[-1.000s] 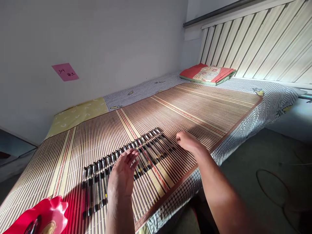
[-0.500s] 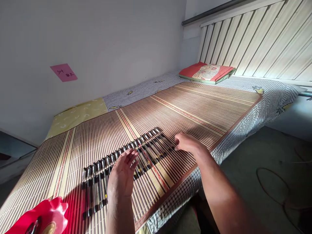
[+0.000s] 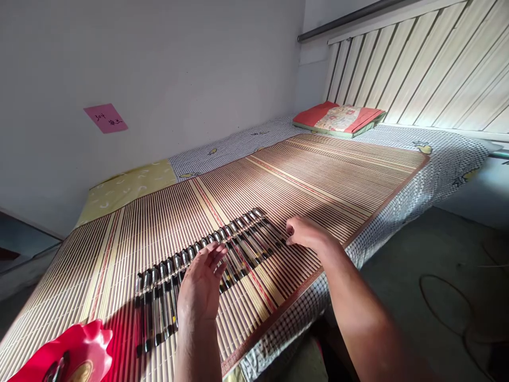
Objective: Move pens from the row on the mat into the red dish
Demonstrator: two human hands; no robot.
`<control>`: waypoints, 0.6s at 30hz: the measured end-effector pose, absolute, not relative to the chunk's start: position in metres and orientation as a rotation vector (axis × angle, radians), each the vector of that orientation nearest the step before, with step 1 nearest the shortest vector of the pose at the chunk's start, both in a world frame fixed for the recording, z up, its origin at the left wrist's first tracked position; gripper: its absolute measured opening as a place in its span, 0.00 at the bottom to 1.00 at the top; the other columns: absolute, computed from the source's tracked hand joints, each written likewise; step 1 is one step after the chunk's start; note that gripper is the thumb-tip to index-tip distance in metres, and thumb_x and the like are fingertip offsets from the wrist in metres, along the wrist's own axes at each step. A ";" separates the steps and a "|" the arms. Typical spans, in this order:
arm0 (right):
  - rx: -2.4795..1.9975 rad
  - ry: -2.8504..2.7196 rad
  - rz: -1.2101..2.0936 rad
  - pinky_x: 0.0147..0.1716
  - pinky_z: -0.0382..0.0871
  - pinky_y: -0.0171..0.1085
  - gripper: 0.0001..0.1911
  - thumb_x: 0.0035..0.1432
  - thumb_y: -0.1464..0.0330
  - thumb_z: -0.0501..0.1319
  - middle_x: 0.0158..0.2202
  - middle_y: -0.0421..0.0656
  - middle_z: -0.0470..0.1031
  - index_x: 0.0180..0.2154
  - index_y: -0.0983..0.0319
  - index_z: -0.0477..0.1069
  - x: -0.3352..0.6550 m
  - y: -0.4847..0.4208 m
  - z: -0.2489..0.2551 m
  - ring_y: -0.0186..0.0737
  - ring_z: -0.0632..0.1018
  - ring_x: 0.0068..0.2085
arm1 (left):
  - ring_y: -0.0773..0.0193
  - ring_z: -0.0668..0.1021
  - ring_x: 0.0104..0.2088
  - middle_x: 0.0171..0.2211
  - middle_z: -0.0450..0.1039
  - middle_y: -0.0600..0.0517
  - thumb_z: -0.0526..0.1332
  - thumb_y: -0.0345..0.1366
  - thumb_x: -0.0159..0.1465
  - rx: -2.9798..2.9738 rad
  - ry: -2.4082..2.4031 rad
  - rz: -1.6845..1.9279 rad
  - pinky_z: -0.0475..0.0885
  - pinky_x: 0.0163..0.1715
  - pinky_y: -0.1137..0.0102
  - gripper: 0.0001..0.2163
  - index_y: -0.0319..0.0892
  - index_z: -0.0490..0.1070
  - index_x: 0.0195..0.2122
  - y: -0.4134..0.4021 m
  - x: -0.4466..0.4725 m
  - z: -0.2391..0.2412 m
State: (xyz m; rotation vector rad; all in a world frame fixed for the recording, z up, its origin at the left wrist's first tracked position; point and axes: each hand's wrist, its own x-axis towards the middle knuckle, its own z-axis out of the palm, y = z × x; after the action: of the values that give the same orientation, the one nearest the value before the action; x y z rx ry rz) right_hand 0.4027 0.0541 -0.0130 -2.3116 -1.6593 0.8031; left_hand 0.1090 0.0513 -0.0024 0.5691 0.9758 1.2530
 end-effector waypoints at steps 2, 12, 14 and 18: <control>-2.309 -1.654 0.806 0.32 0.64 0.37 0.11 0.59 0.68 0.74 0.46 0.47 0.81 0.42 0.61 0.78 0.402 0.054 -0.013 0.42 0.80 0.42 | 0.58 0.83 0.46 0.44 0.83 0.46 0.64 0.39 0.67 0.585 0.965 1.267 0.75 0.42 0.67 0.09 0.40 0.82 0.41 0.050 0.110 -0.003; -2.305 -1.650 0.801 0.33 0.65 0.37 0.11 0.60 0.68 0.73 0.48 0.48 0.81 0.44 0.62 0.78 0.403 0.053 -0.012 0.43 0.80 0.43 | 0.58 0.82 0.47 0.44 0.83 0.46 0.63 0.38 0.68 0.588 0.968 1.264 0.75 0.44 0.66 0.10 0.40 0.82 0.41 0.048 0.111 -0.003; -2.297 -1.662 0.742 0.32 0.64 0.37 0.11 0.61 0.65 0.72 0.47 0.48 0.82 0.43 0.61 0.77 0.400 0.053 -0.010 0.43 0.80 0.43 | 0.58 0.82 0.46 0.44 0.83 0.46 0.62 0.37 0.69 0.577 0.968 1.266 0.75 0.44 0.67 0.10 0.40 0.82 0.41 0.048 0.112 -0.001; -2.250 -1.625 0.603 0.29 0.61 0.36 0.06 0.67 0.70 0.66 0.39 0.45 0.82 0.34 0.62 0.75 0.383 0.054 -0.003 0.39 0.79 0.37 | 0.59 0.82 0.45 0.43 0.83 0.46 0.61 0.36 0.70 0.549 0.979 1.269 0.75 0.42 0.67 0.11 0.39 0.82 0.40 0.047 0.115 0.003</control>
State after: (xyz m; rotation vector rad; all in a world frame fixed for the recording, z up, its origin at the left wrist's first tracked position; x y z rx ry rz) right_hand 0.3826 0.0544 -0.0034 -2.2502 -1.6251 0.6034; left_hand 0.1152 0.0468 0.0028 0.5490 0.9795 1.2690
